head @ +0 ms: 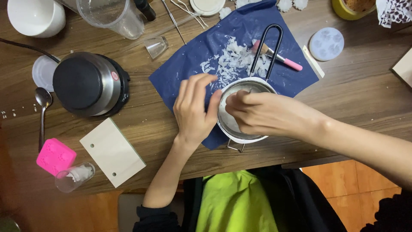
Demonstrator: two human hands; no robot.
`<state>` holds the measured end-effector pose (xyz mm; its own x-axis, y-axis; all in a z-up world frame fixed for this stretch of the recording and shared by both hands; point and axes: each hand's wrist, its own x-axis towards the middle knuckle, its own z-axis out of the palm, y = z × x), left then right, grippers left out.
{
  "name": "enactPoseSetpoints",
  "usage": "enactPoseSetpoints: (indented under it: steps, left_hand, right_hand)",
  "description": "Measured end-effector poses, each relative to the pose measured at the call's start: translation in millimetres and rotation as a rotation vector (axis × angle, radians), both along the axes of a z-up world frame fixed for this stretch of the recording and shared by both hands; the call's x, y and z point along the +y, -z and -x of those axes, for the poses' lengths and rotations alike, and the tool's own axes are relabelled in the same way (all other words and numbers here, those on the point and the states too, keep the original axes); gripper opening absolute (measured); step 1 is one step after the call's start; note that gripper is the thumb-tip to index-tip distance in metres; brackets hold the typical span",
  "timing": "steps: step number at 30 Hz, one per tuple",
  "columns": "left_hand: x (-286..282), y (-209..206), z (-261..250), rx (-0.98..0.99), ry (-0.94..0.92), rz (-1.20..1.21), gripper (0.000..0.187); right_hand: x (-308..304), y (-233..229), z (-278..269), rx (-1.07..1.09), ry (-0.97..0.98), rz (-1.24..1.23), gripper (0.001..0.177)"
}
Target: Stirring melting wax flakes in a small metal pot using a metal tool on a workbench.
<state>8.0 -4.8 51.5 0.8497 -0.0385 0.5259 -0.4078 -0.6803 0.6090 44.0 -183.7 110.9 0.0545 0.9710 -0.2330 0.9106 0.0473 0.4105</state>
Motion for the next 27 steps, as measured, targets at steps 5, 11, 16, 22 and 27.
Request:
enactPoseSetpoints:
  steps: [5,11,16,22,27]
  left_hand:
    - [-6,-4,8,-0.141,0.182,0.223,0.046]
    - [-12,-1,12,0.035,0.336,0.520,0.035]
    - [-15,-13,8,0.107,0.378,0.588,0.034]
    - [-19,-27,6,0.167,0.410,0.680,0.035]
    - [-18,-31,4,0.198,0.405,0.679,0.036]
  right_hand:
    - [13,-3,1,0.052,-0.015,-0.070,0.009]
    - [24,1,6,0.014,-0.095,-0.079,0.015]
    - [26,8,6,0.023,-0.101,-0.109,0.017]
    - [28,3,9,-0.031,-0.040,-0.123,0.020]
    - [30,7,7,-0.046,-0.035,-0.122,0.022]
